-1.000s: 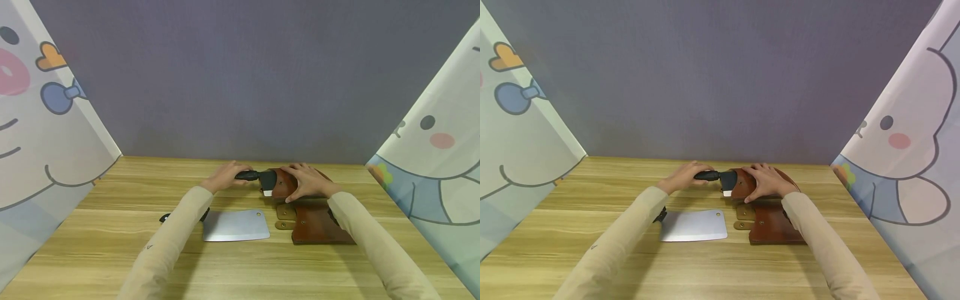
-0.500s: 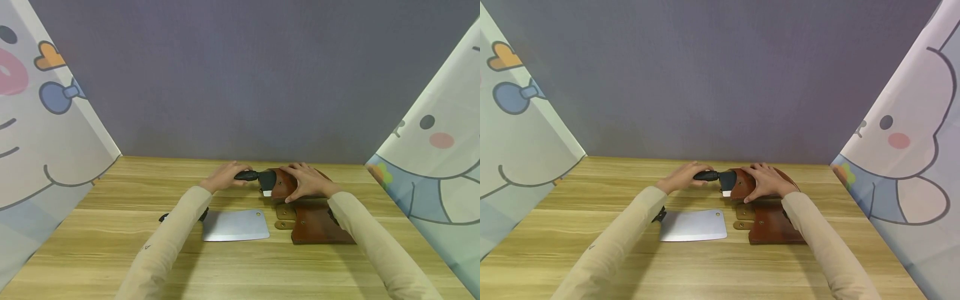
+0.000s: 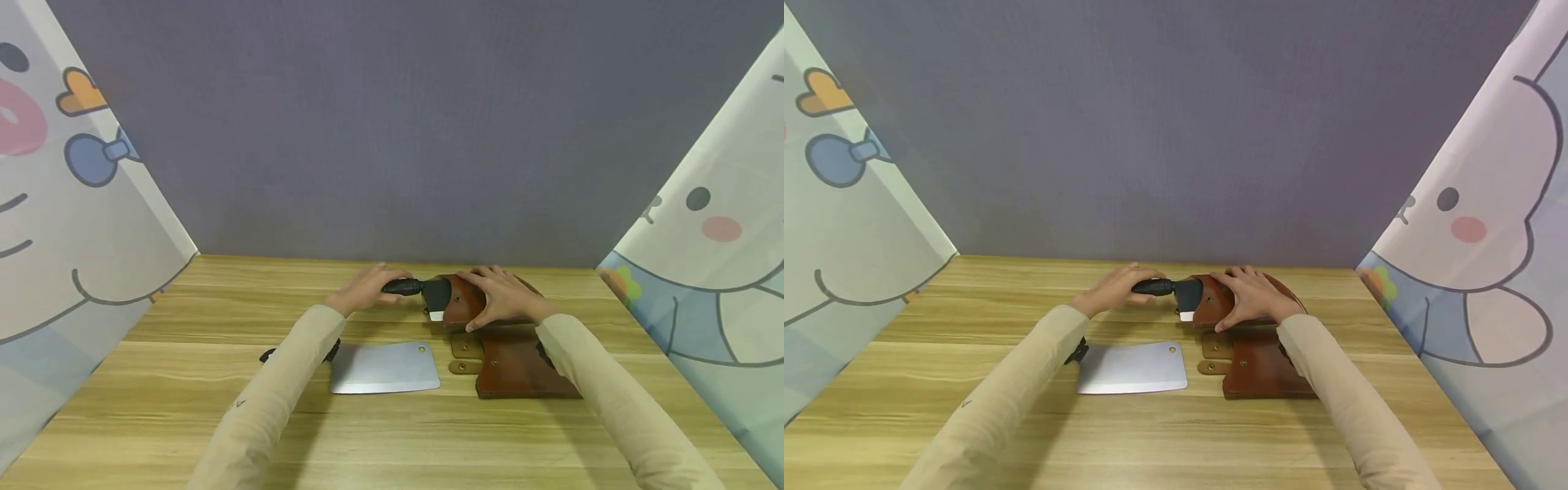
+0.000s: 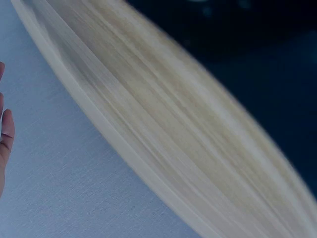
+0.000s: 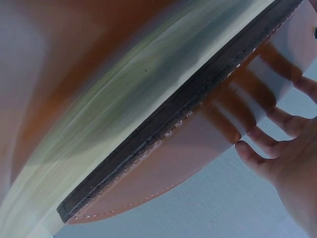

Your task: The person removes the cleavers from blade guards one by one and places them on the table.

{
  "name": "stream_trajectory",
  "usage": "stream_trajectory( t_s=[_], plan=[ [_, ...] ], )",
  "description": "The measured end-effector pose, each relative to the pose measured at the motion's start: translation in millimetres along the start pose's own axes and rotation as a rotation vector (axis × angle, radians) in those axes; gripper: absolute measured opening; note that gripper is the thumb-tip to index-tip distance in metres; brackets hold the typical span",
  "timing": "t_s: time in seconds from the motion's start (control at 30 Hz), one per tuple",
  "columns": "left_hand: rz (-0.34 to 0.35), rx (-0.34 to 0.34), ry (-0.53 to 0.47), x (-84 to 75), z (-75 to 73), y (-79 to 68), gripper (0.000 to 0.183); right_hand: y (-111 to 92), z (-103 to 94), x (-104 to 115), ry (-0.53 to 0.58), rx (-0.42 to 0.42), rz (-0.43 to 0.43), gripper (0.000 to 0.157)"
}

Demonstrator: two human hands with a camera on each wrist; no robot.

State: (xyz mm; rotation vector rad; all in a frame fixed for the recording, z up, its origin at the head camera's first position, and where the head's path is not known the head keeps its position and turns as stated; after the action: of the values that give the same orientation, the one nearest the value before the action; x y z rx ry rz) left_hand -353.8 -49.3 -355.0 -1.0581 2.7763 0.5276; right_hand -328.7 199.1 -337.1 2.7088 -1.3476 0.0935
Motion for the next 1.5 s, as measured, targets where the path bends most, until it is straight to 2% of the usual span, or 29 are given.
stream_trajectory(
  t_s=[0.23, 0.53, 1.03, 1.23, 1.5],
  plan=[
    [0.005, -0.035, 0.012, 0.4, -0.8, -0.9, 0.047, -0.6, -1.3, 2.0, -0.005, 0.001, -0.003, 0.108],
    [-0.011, -0.041, 0.017, -0.8, -3.3, -2.6, 0.045, -0.6, -1.7, 3.2, -0.008, -0.011, 0.001, 0.108],
    [-0.017, 0.039, 0.006, -4.5, -0.6, -4.5, 0.044, -1.4, -1.1, 3.5, 0.002, -0.018, 0.012, 0.107],
    [0.002, 0.015, 0.053, -7.2, -0.7, -2.9, 0.044, -0.5, -1.6, 4.5, -0.001, -0.031, 0.002, 0.108],
    [-0.007, 0.005, 0.104, -8.3, 0.9, -0.8, 0.045, -0.4, -1.3, 6.9, -0.006, -0.039, -0.009, 0.107]
  ],
)
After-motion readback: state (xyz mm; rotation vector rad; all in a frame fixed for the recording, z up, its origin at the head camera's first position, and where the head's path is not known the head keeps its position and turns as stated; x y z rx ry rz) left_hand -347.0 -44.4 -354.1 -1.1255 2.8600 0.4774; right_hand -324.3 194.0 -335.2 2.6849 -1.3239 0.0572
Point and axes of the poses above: each hand's wrist, its own y-axis towards the middle knuckle, its own z-axis out of the palm, x = y × z, the point moved 4 cm from there along y, towards the middle knuckle, and after that the axes turned 1 degree about z, right-handed, at the moved point
